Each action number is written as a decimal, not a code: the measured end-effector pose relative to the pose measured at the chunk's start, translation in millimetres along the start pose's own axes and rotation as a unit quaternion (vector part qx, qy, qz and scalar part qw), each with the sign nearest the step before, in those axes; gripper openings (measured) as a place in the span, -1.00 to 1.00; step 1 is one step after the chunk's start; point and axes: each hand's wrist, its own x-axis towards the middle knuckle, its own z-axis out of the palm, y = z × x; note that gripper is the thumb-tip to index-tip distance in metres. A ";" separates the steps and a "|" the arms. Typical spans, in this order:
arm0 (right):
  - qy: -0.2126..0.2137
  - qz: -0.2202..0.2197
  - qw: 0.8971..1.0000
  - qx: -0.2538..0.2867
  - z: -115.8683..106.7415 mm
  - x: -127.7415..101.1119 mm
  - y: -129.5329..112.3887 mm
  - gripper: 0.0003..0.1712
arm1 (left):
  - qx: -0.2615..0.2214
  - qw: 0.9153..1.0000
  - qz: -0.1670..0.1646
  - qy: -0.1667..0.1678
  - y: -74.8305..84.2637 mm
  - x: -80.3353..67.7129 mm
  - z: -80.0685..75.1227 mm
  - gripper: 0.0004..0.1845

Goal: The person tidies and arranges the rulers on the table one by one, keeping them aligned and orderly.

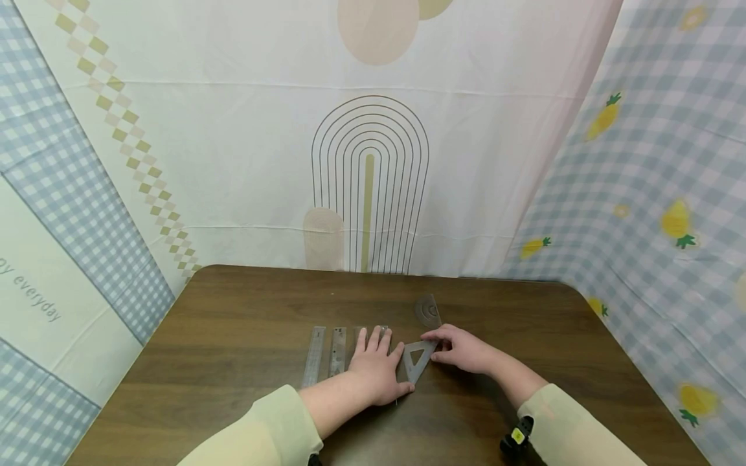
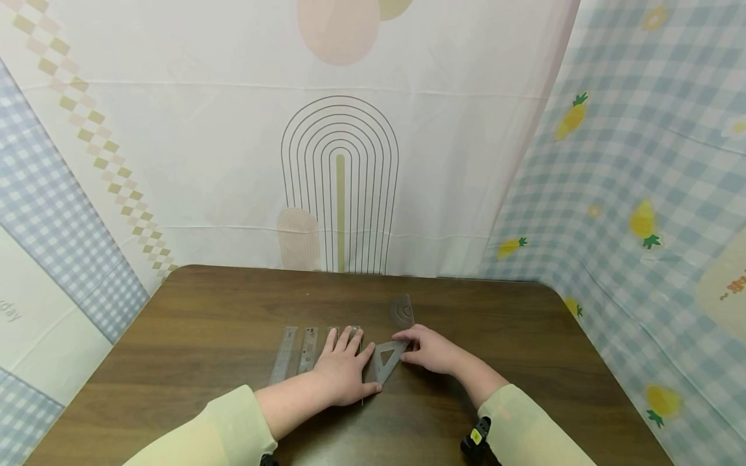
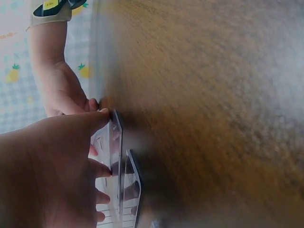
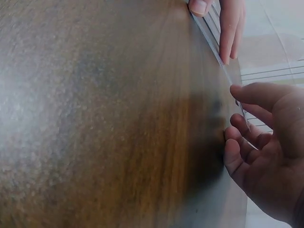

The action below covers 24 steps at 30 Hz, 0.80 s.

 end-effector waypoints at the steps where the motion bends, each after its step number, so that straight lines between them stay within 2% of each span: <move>1: 0.001 0.000 1.000 -0.003 0.2 -0.1 0.2 -0.54 | 0.001 1.000 0.000 0.000 -0.4 0.5 0.4 -0.10; 10: 0.021 0.012 1.000 -0.013 2.9 -3.0 1.4 -0.58 | 0.012 1.000 0.010 -0.010 -4.0 2.5 -1.6 -0.10; 17: 0.043 0.025 0.998 -0.030 8.1 -13.6 0.9 -0.59 | 0.029 0.999 0.041 -0.011 -7.7 2.7 -8.0 -0.11; 24: 0.061 0.019 0.997 -0.041 15.2 -27.0 0.7 -0.57 | 0.040 0.996 0.081 -0.024 -11.0 3.5 -11.0 -0.13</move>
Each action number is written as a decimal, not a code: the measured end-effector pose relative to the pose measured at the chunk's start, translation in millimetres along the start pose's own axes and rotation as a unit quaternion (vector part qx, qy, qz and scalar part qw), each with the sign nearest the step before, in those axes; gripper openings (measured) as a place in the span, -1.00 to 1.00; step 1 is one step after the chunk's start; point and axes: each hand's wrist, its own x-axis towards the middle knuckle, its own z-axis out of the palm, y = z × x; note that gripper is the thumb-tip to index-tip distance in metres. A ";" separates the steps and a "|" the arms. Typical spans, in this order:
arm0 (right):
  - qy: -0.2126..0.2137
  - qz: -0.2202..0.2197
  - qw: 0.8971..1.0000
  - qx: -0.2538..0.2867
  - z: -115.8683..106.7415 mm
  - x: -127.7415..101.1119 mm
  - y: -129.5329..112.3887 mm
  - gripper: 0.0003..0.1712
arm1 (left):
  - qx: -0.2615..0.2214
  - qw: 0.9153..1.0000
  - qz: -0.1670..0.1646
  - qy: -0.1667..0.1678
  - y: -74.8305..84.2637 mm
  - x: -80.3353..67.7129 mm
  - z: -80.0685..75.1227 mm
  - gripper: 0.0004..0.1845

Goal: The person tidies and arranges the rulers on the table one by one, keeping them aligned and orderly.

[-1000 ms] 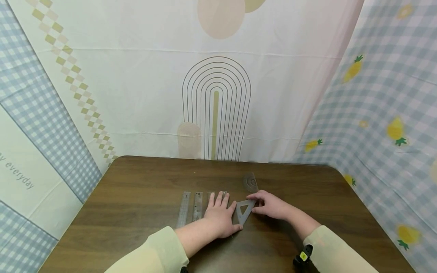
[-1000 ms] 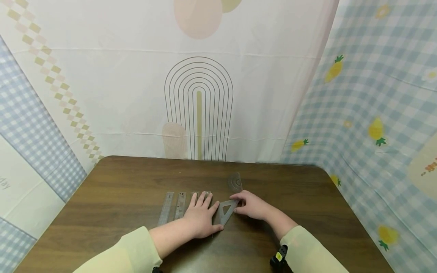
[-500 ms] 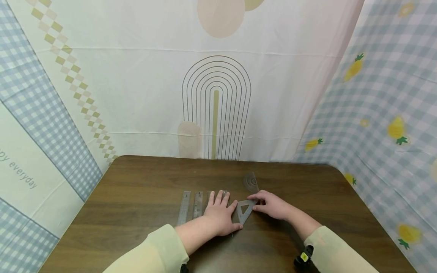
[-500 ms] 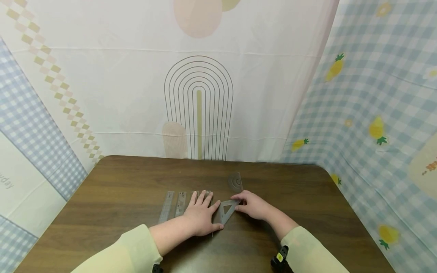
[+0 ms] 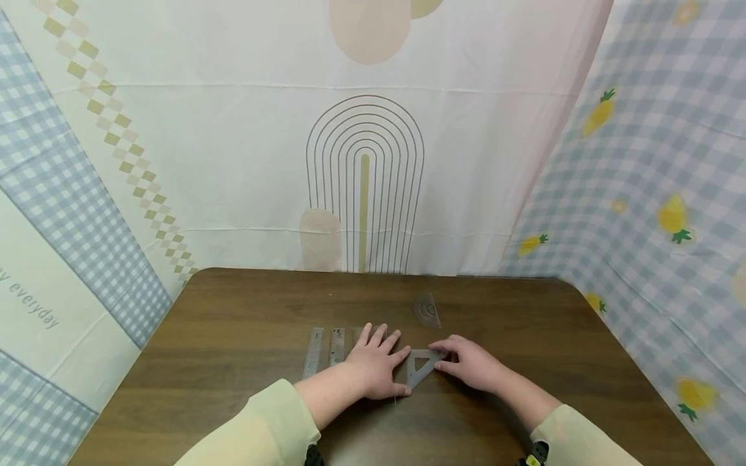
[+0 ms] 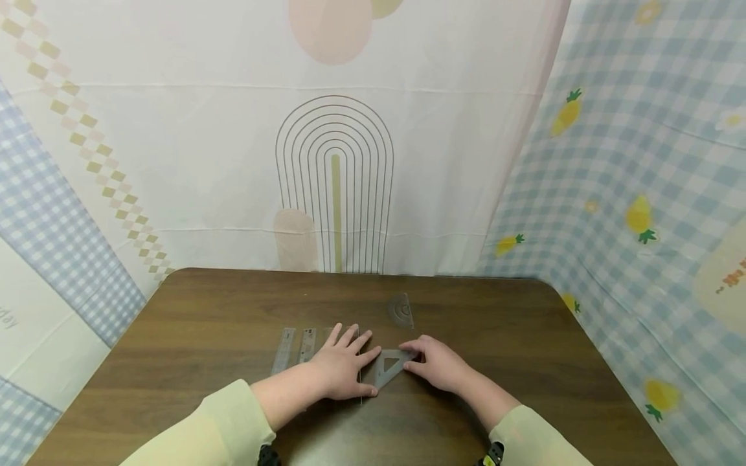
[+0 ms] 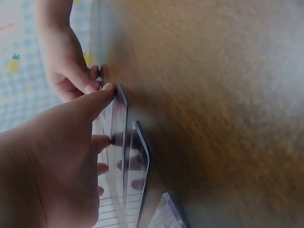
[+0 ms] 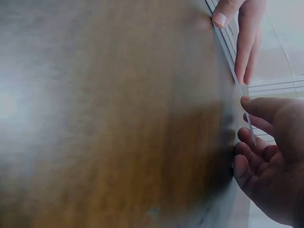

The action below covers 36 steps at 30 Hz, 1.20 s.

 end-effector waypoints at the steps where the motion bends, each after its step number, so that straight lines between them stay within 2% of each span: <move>1: 0.003 0.000 1.000 -0.003 0.9 -1.8 -0.2 -0.57 | 0.001 1.000 0.006 0.000 -0.7 -0.2 -0.3 -0.13; 11: 0.032 0.010 0.999 -0.034 7.4 -16.8 -7.9 -0.60 | 0.009 0.999 0.051 0.003 -3.9 0.1 -0.2 -0.21; 21: 0.046 0.036 0.997 -0.060 11.0 -30.0 -12.5 -0.64 | 0.016 0.998 0.058 0.007 -1.7 2.5 2.9 -0.26; 29: 0.053 0.018 0.997 -0.061 14.4 -35.4 -13.9 -0.67 | 0.026 0.997 0.075 0.008 -1.9 -0.1 2.8 -0.27; 36: 0.058 -0.006 0.993 -0.098 18.7 -40.3 -15.9 -0.68 | 0.033 0.996 0.087 0.011 -2.4 -1.9 3.8 -0.28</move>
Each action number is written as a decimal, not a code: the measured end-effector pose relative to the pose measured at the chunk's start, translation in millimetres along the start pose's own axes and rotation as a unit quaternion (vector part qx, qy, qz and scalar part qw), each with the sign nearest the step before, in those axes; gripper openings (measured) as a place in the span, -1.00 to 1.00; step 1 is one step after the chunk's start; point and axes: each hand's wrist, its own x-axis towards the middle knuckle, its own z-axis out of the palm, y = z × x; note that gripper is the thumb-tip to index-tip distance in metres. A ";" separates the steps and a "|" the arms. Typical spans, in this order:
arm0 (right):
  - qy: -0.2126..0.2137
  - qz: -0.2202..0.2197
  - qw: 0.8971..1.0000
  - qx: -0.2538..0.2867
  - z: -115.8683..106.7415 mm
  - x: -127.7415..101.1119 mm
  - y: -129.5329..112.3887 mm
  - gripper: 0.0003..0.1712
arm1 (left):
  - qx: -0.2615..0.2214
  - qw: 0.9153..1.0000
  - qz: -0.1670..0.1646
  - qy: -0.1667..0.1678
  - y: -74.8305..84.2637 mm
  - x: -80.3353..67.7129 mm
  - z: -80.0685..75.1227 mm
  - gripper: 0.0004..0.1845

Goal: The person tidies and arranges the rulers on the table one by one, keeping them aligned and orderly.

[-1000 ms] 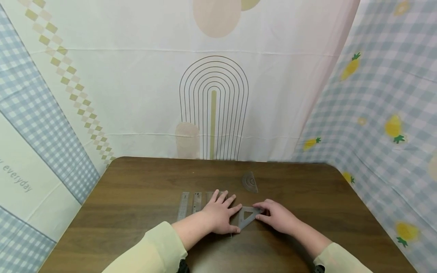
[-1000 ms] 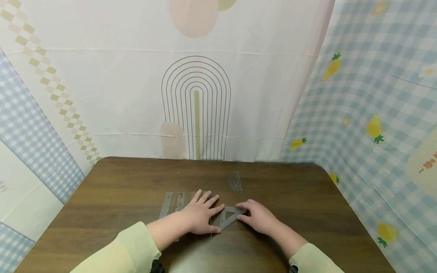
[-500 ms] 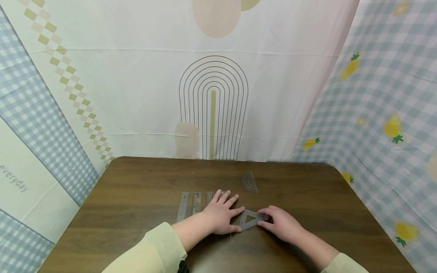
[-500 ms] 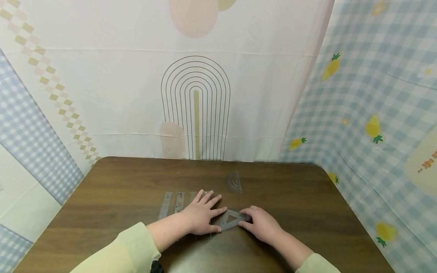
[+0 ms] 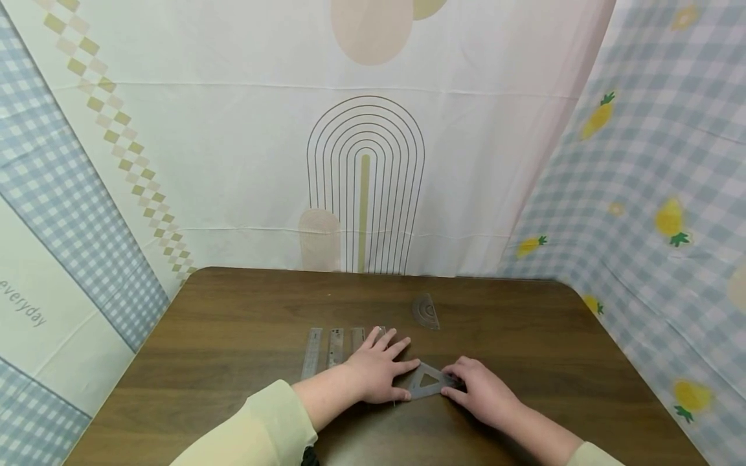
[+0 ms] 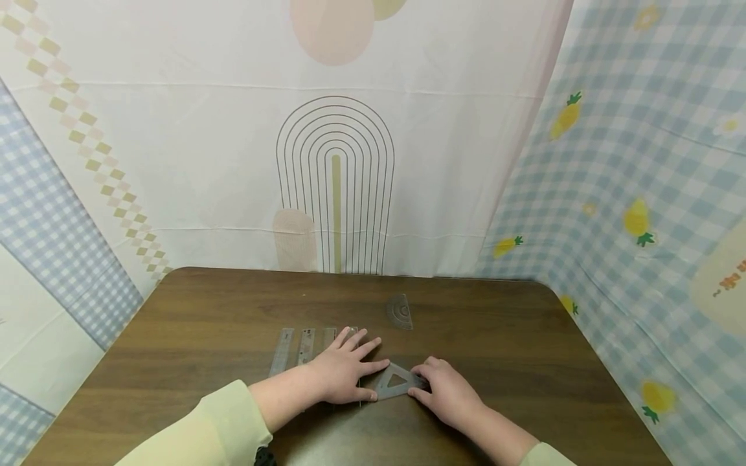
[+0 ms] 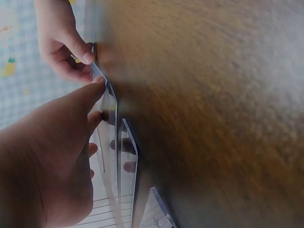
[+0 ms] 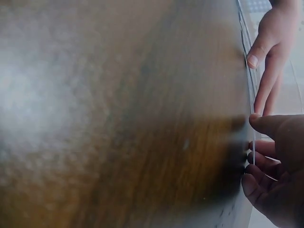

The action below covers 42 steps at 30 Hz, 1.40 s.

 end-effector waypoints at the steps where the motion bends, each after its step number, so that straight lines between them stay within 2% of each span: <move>1: 0.002 -0.001 1.000 -0.004 -0.1 -0.8 -0.9 -0.69 | 0.001 1.000 0.002 0.001 -0.2 -0.2 0.1 -0.28; 9: 0.008 0.011 0.999 -0.039 1.6 -6.8 -8.2 -0.71 | -0.001 1.000 0.022 0.004 -2.4 -1.1 -0.8 -0.29; 18: 0.003 0.027 0.999 -0.045 0.6 -12.7 -14.3 -0.65 | 0.011 0.999 0.042 0.009 -3.6 -0.6 0.0 -0.32; 24: -0.020 0.025 0.999 -0.038 -1.2 -13.5 -14.5 -0.53 | 0.007 0.999 0.049 0.005 -4.1 0.5 1.6 -0.34; 42: -0.041 0.018 0.999 -0.008 -2.2 -12.8 -9.9 -0.49 | 0.003 0.998 0.059 0.008 -7.0 0.8 3.6 -0.37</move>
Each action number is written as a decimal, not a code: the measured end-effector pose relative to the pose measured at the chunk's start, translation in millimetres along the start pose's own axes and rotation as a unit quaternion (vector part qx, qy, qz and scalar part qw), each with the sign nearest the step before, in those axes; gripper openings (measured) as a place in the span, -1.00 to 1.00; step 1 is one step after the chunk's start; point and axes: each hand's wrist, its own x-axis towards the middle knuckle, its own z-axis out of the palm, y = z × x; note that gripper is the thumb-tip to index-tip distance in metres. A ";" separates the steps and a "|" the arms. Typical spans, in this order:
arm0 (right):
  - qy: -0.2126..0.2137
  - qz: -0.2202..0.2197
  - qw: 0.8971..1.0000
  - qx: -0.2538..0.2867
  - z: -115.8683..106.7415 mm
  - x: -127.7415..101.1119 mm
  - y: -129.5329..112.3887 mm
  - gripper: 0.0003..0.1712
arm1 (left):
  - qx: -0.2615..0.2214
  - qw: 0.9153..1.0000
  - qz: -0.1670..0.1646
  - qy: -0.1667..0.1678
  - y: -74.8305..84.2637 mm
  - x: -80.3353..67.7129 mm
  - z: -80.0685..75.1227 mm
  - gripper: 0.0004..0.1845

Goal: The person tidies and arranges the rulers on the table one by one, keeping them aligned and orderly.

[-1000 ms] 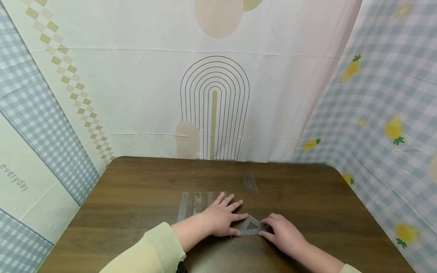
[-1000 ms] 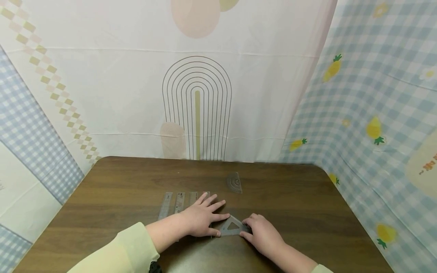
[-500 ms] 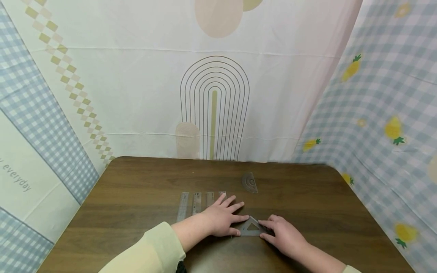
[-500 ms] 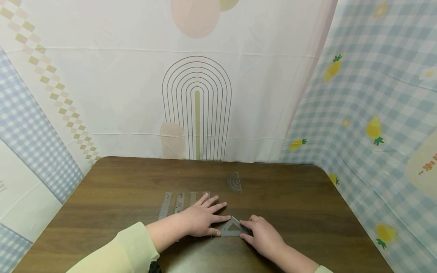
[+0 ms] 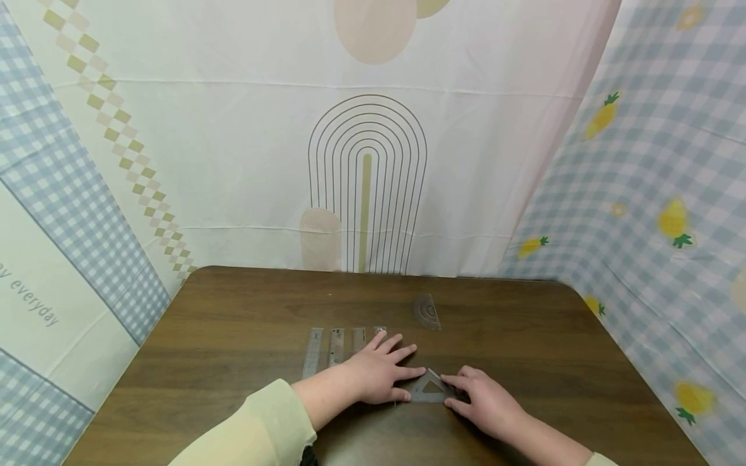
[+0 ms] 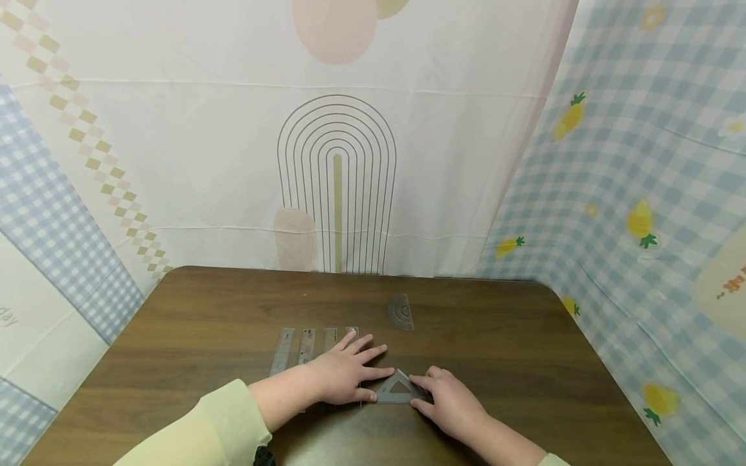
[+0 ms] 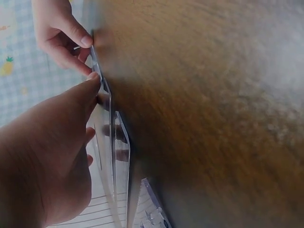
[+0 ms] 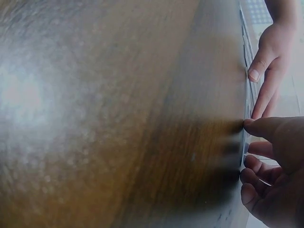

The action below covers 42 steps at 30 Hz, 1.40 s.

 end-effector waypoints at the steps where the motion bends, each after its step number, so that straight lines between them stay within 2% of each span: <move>1: 0.002 -0.001 1.000 -0.001 0.0 -0.2 -0.1 -0.49 | 0.000 1.000 -0.001 0.000 0.1 0.0 0.1 -0.37; 5: 0.014 0.006 1.000 0.006 1.2 -1.0 1.2 -0.44 | -0.013 1.000 -0.002 0.004 -0.5 -0.1 0.3 -0.37; 11: 0.055 0.023 0.998 0.015 3.3 -1.9 4.4 -0.43 | -0.042 0.999 -0.012 0.020 -3.1 -0.1 -0.9 -0.34; 28: 0.092 0.050 0.994 0.032 -4.8 8.1 9.1 -0.53 | -0.042 0.997 -0.059 0.032 -4.2 7.4 -1.8 -0.33; 33: 0.101 0.047 0.993 0.031 -7.4 17.8 14.0 -0.52 | -0.058 0.991 -0.114 0.046 -2.8 11.3 -2.9 -0.31; 38: 0.107 0.042 0.993 0.039 -12.9 32.3 19.7 -0.49 | -0.092 0.977 -0.181 0.062 0.0 19.8 -7.8 -0.26; 42: 0.097 0.044 0.993 0.047 -16.8 41.4 25.0 -0.47 | -0.115 0.968 -0.214 0.066 0.6 28.4 -10.7 -0.24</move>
